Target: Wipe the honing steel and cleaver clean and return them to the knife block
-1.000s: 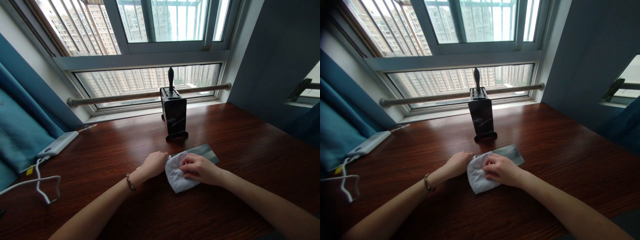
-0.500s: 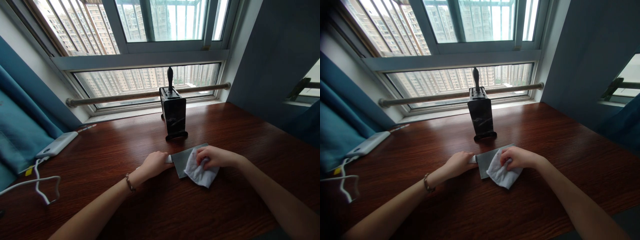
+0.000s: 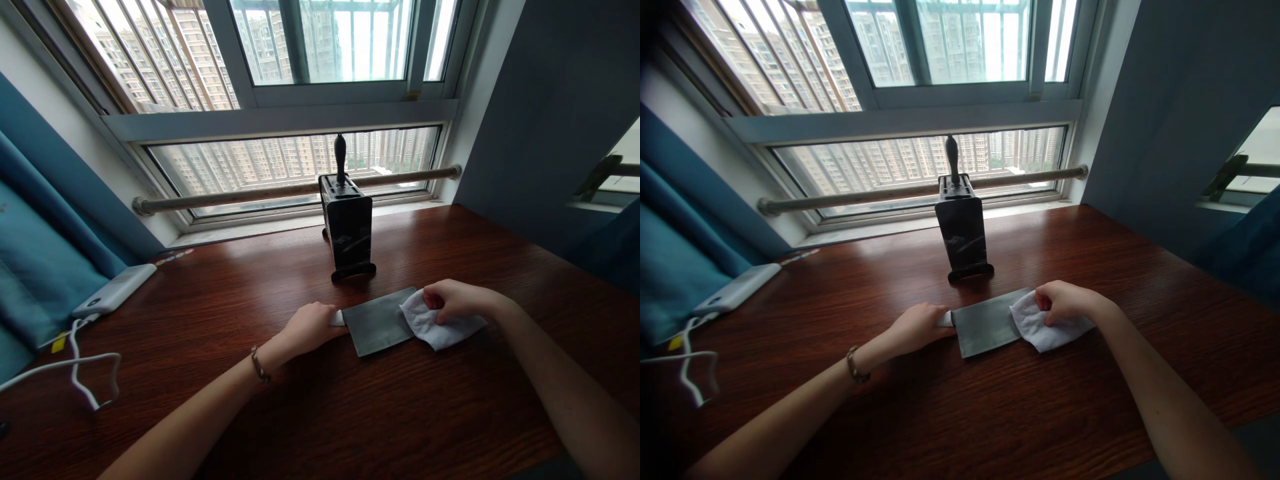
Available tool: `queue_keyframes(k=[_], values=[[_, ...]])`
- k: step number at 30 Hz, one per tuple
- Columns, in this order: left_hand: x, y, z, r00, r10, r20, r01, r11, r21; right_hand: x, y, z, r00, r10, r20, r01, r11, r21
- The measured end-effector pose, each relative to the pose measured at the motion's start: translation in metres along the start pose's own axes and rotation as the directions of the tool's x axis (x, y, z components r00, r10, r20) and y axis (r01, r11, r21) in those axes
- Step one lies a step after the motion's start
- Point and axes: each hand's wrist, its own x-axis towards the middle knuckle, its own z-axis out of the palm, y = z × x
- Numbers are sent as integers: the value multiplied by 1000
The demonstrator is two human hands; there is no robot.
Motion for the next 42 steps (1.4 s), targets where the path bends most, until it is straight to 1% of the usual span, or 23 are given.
queue_keyframes(k=[3, 5, 6, 8, 10, 12, 13, 16, 18, 20, 22, 24, 29, 32, 34, 36, 38, 42], values=[[1, -1, -2, 1000, -13, 11, 14, 997, -78, 2, 3, -4, 995, 3, -105, 4, 997, 74], [1, -2, -3, 999, -34, 17, 36, 990, -136, 3, 4, -8, 987, 29, -158, 2, 981, 194], [1, -2, -4, 999, -44, 25, 47, 985, -167, 4, 4, -10, 986, 43, -162, 2, 963, 270], [1, -2, -5, 997, -59, 42, 67, 974, -215, 4, 2, -12, 993, 33, -114, 19, 902, 432], [1, -2, -6, 997, -66, 44, 75, 969, -237, 4, -1, -11, 999, -25, -45, 46, 821, 569], [1, -2, -6, 997, -70, 35, 77, 967, -244, 5, -5, -7, 997, -69, -36, 75, 742, 666], [0, -2, -5, 997, -74, 31, 79, 967, -244, 6, -7, -5, 996, -64, -56, 85, 706, 703], [0, -2, -4, 996, -88, 34, 94, 966, -242, 10, -11, 2, 995, 10, -98, 72, 612, 788], [0, -3, -3, 995, -95, 29, 99, 968, -232, 12, -12, 5, 996, 45, -71, 35, 555, 831], [0, -3, -2, 995, -97, 16, 98, 970, -222, 13, -13, 7, 997, 67, -45, 4, 520, 854], [0, -4, -1, 995, -99, 7, 99, 972, -213, 13, -12, 8, 995, 91, -28, -22, 507, 861], [0, -3, -2, 994, -106, 10, 106, 972, -209, 13, -12, 7, 993, 118, -20, -43, 512, 858], [-1, 0, -5, 991, -127, 32, 131, 972, -196, 14, -11, 3, 971, 236, -46, -103, 579, 809], [-1, 1, -6, 992, -125, 24, 127, 976, -178, 14, -10, 3, 962, 268, -44, -126, 586, 801], [-2, 1, -5, 993, -121, 15, 122, 978, -171, 15, -7, 4, 970, 238, -40, -105, 565, 818], [-2, 1, -5, 992, -124, 15, 124, 978, -165, 16, -4, 5, 984, 175, -43, -59, 537, 842], [-2, 1, -4, 991, -130, 21, 131, 978, -159, 18, 0, 5, 991, 124, -52, -22, 533, 846], [-2, 1, -4, 992, -123, 23, 125, 981, -151, 19, 5, 2, 991, 117, -66, -20, 615, 789]])
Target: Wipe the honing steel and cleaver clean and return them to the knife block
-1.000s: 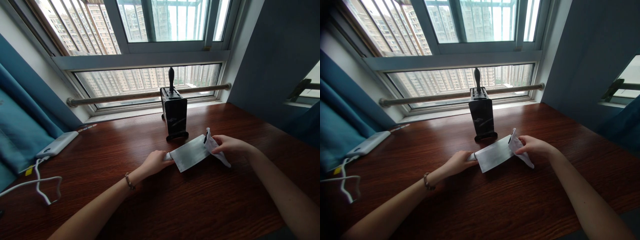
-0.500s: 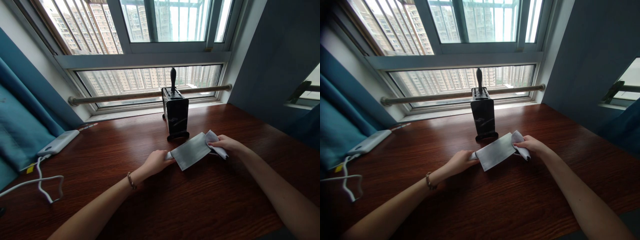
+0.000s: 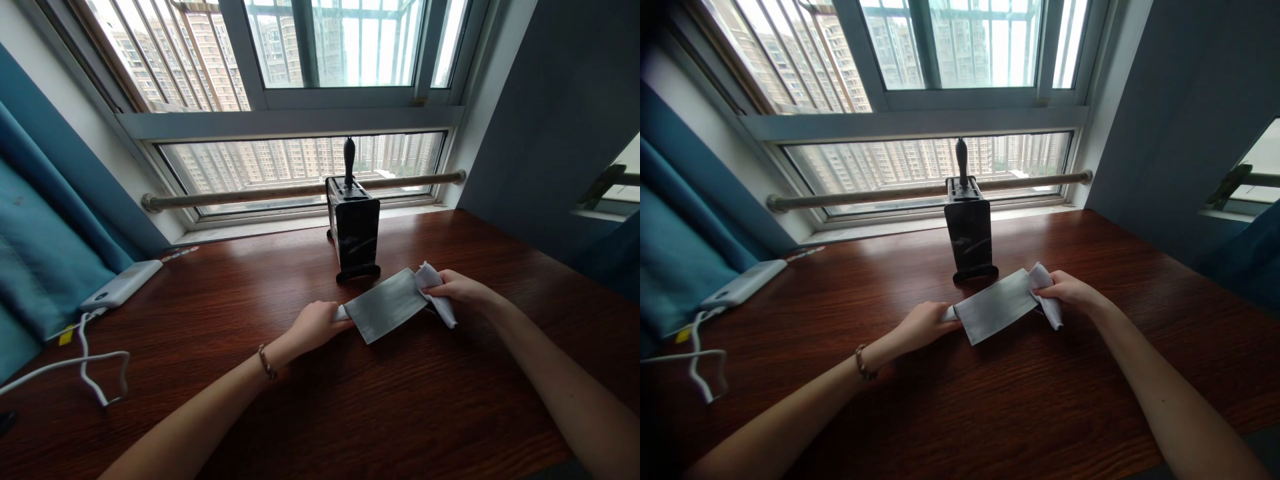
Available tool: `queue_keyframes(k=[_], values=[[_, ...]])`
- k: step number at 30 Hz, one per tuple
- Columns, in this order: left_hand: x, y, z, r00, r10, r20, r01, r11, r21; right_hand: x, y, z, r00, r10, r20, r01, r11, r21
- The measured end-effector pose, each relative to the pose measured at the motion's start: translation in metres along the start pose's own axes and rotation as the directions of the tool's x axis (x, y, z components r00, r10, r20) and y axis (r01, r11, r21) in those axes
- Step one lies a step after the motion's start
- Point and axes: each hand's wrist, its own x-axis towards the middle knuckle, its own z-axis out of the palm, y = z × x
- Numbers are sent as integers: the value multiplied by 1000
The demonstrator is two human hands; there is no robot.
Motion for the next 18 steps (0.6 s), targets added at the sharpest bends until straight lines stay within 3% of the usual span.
queue_keyframes(k=[11, 18], values=[[1, 0, 0, 1000, 16, 4, -16, 1000, -2, -4, -3, -11, 1000, -21, 15, 23, 993, -117], [1, -2, -1, 1000, 11, 13, -11, 1000, 12, -11, 0, -50, 983, -48, -177, 31, 995, -95]])
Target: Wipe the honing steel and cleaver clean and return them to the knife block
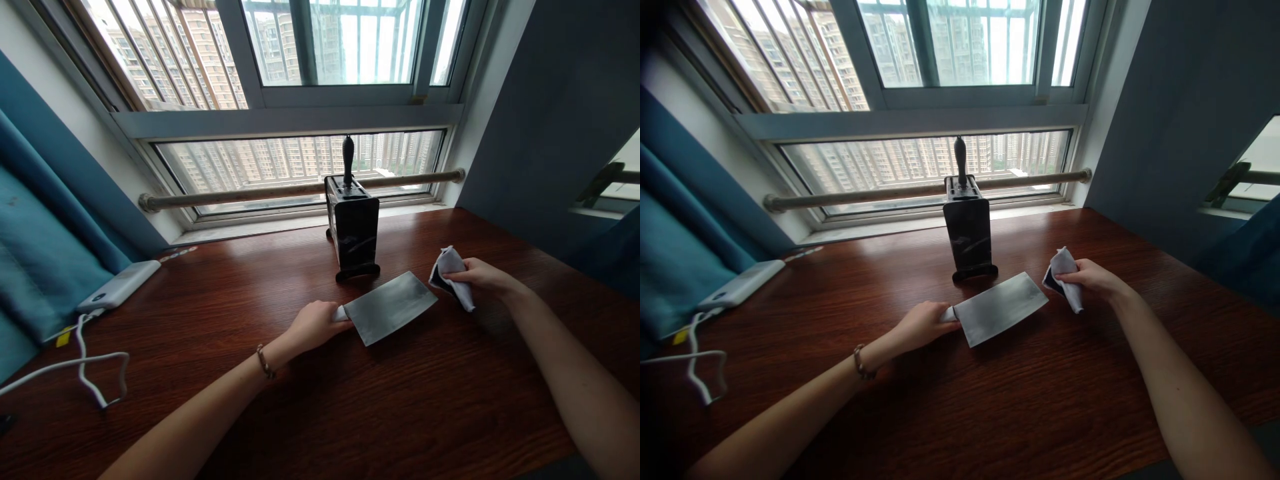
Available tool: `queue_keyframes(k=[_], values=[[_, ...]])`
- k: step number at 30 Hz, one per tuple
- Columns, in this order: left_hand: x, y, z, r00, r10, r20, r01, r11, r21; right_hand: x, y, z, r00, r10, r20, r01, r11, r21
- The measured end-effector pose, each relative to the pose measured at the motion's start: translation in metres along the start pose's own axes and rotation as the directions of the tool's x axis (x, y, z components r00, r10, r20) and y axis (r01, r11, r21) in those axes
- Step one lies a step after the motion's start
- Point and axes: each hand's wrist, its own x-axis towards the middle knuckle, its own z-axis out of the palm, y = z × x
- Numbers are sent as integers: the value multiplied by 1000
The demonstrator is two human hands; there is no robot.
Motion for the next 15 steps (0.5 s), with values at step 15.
queue_keyframes(k=[15], values=[[1, 0, 0, 1000, -6, 28, 7, 998, -63, -5, -3, 49, 927, -21, 374, -94, 954, 286]])
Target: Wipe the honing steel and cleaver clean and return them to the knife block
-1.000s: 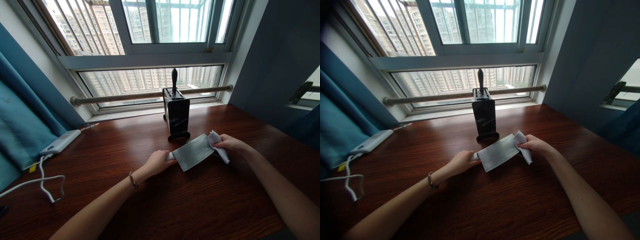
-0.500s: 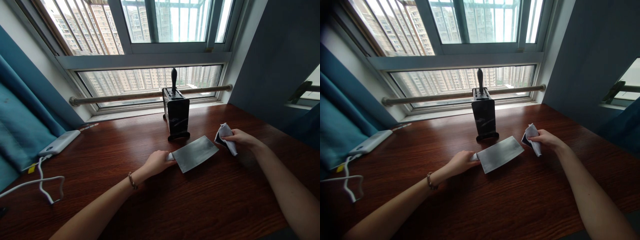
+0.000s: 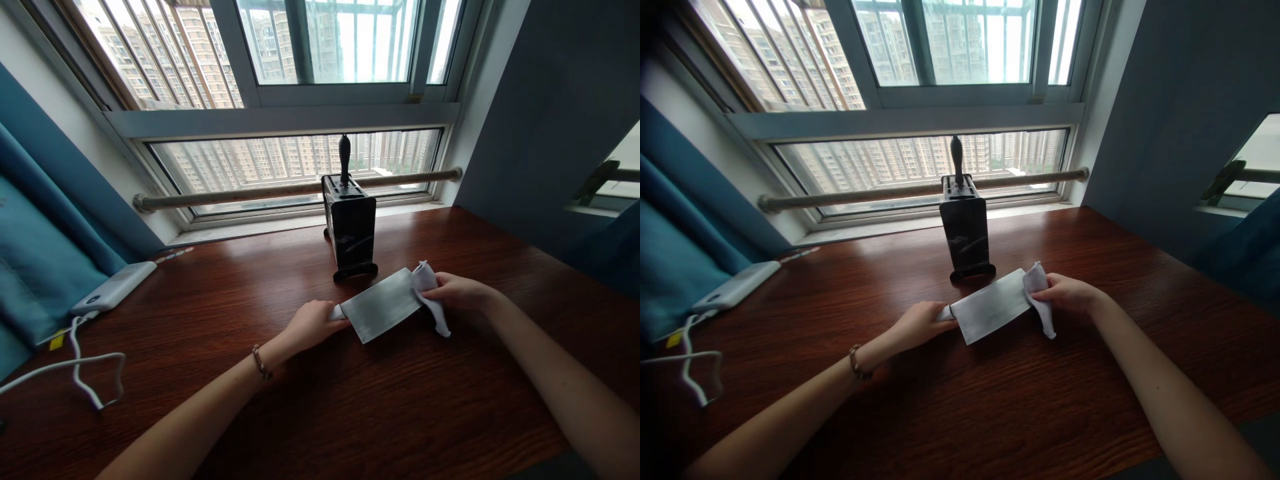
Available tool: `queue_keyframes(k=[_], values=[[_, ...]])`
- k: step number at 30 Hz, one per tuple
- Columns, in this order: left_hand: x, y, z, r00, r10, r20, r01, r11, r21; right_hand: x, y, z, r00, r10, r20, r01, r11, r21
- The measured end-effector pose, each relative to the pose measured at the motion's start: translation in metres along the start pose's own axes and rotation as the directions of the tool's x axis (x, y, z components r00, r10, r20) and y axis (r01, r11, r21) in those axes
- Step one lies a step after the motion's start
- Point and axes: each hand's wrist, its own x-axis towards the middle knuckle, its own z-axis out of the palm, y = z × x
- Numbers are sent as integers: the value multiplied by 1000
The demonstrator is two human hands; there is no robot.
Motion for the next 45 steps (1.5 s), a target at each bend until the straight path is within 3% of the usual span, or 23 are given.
queue_keyframes(k=[7, 11, 20, 33, 38, 41, 45], values=[[-1, 1, 2, 999, -22, -29, 24, 998, 62, 12, 7, 11, 988, 41, -151, -56, 993, -100], [-1, 1, 3, 999, -18, -36, 20, 997, 69, 13, 6, 15, 967, 5, -254, -55, 980, -190], [-1, 2, 5, 998, -11, -62, 17, 995, 99, 15, 8, 8, 972, -50, -232, -10, 968, -249], [1, -5, 8, 997, 44, -69, -40, 998, 51, 1, 2, -14, 995, 20, -97, -40, 976, -213], [0, -5, 7, 996, 64, -61, -61, 997, 56, 3, 5, -28, 977, -10, -214, 11, 1000, 0], [-1, -3, 5, 996, 74, -54, -70, 994, 83, 8, 7, -23, 961, -53, -271, 82, 992, 98], [-2, -2, 3, 996, 81, -45, -76, 990, 118, 16, 12, -7, 977, -88, -193, 101, 993, 54]])
